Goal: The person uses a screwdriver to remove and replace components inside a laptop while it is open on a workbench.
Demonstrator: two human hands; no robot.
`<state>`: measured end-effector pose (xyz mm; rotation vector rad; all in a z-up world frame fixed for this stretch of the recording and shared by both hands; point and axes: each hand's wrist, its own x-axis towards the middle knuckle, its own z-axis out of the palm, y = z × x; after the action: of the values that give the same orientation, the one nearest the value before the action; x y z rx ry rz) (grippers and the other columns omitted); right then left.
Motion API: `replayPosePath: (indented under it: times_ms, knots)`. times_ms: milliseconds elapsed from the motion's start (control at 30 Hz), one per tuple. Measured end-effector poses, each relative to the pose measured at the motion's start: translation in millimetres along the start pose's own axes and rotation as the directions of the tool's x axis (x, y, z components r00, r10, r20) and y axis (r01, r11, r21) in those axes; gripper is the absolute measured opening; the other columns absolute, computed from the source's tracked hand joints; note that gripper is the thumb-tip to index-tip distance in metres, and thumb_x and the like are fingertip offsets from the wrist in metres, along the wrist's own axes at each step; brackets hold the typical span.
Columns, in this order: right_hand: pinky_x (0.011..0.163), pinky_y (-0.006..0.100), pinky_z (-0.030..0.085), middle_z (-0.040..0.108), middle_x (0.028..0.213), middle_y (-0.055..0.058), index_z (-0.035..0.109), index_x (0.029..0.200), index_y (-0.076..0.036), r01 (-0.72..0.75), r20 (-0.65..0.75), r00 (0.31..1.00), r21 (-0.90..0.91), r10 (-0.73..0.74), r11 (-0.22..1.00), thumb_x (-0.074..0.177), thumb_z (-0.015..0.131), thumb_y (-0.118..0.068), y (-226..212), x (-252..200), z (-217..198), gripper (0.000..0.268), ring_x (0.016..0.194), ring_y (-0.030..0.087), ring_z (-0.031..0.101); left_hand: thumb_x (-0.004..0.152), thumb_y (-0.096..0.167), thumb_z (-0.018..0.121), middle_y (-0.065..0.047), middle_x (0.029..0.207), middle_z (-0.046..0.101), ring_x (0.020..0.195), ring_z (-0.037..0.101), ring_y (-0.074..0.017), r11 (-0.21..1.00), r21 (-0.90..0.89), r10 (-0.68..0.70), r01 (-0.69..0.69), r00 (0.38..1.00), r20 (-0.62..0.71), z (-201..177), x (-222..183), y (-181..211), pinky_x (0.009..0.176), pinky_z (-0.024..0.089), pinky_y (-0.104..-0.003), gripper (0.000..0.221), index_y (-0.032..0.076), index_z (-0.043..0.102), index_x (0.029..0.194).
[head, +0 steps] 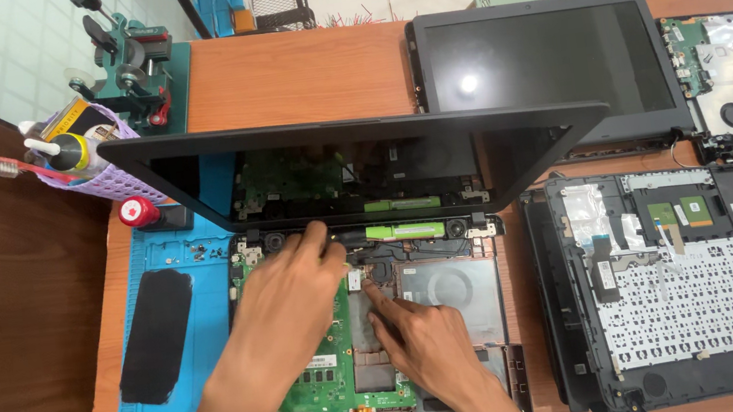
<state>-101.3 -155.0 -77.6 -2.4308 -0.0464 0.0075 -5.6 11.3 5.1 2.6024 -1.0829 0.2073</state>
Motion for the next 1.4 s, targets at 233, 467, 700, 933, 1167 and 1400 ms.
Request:
replayPosePath:
  times_ms: [233, 467, 700, 933, 1167, 1400]
  knots:
    - [0.048, 0.040, 0.053, 0.073, 0.067, 0.013, 0.067, 0.133, -0.008, 0.013, -0.056, 0.998, -0.018, -0.014, 1.000, 0.090, 0.069, -0.016, -18, 3, -5, 0.044, 0.046, 0.028, 0.067, 0.088, 0.018, 0.072, -0.010, 0.093, 0.068, 0.084, 0.069, -0.0306, 0.952, -0.212, -0.241, 0.223, 0.969, -0.062, -24, -46, -27, 0.069, 0.056, -0.041, 0.016, 0.003, 0.072, 0.094]
    - [0.047, 0.041, 0.052, 0.072, 0.066, 0.013, 0.067, 0.131, -0.009, 0.031, 0.024, 0.999, -0.025, -0.030, 0.999, 0.089, 0.070, -0.018, -56, 27, 12, 0.043, 0.046, 0.030, 0.065, 0.086, 0.014, 0.074, -0.008, 0.081, 0.068, 0.072, 0.065, -0.0282, 0.800, -0.374, -0.547, 0.469, 0.826, -0.135, -16, -113, -66, 0.063, 0.052, -0.039, 0.014, 0.005, 0.075, 0.097]
    - [0.047, 0.044, 0.050, 0.069, 0.066, 0.014, 0.060, 0.138, -0.006, 0.212, 0.096, 0.975, -0.102, -0.203, 0.972, 0.092, 0.067, -0.022, -89, 63, 56, 0.049, 0.049, 0.034, 0.063, 0.091, 0.012, 0.070, -0.007, 0.089, 0.072, 0.080, 0.070, -0.0212, 0.654, -0.435, -0.733, 0.619, 0.662, -0.159, 4, -155, -104, 0.067, 0.055, -0.034, 0.022, 0.008, 0.077, 0.111]
    - [0.053, 0.047, 0.053, 0.062, 0.051, 0.019, 0.051, 0.146, -0.005, 0.213, 0.247, 0.957, -0.237, -0.154, 0.948, 0.095, 0.064, -0.028, -118, 100, 84, 0.058, 0.047, 0.038, 0.063, 0.092, 0.008, 0.067, -0.008, 0.092, 0.072, 0.086, 0.072, -0.0231, 0.657, -0.487, -0.729, 0.575, 0.649, -0.218, 21, -159, -127, 0.074, 0.055, -0.036, 0.024, 0.004, 0.075, 0.114]
    - [0.055, 0.049, 0.054, 0.065, 0.055, 0.019, 0.038, 0.153, -0.004, 0.211, 0.422, 0.905, -0.333, -0.055, 0.919, 0.098, 0.059, -0.034, -132, 128, 107, 0.066, 0.051, 0.039, 0.066, 0.091, 0.006, 0.070, -0.008, 0.091, 0.071, 0.083, 0.070, -0.0250, 0.708, -0.471, -0.682, 0.527, 0.682, -0.262, 28, -154, -144, 0.073, 0.055, -0.038, 0.023, 0.003, 0.075, 0.112]
    - [0.056, 0.048, 0.055, 0.066, 0.057, 0.018, 0.036, 0.154, -0.007, 0.181, 0.443, 0.896, -0.389, 0.011, 0.903, 0.097, 0.059, -0.037, -133, 135, 115, 0.069, 0.053, 0.038, 0.067, 0.090, 0.009, 0.070, -0.007, 0.091, 0.072, 0.084, 0.070, -0.0245, 0.692, -0.454, -0.696, 0.561, 0.685, -0.215, 27, -155, -151, 0.074, 0.055, -0.038, 0.024, 0.006, 0.077, 0.113]
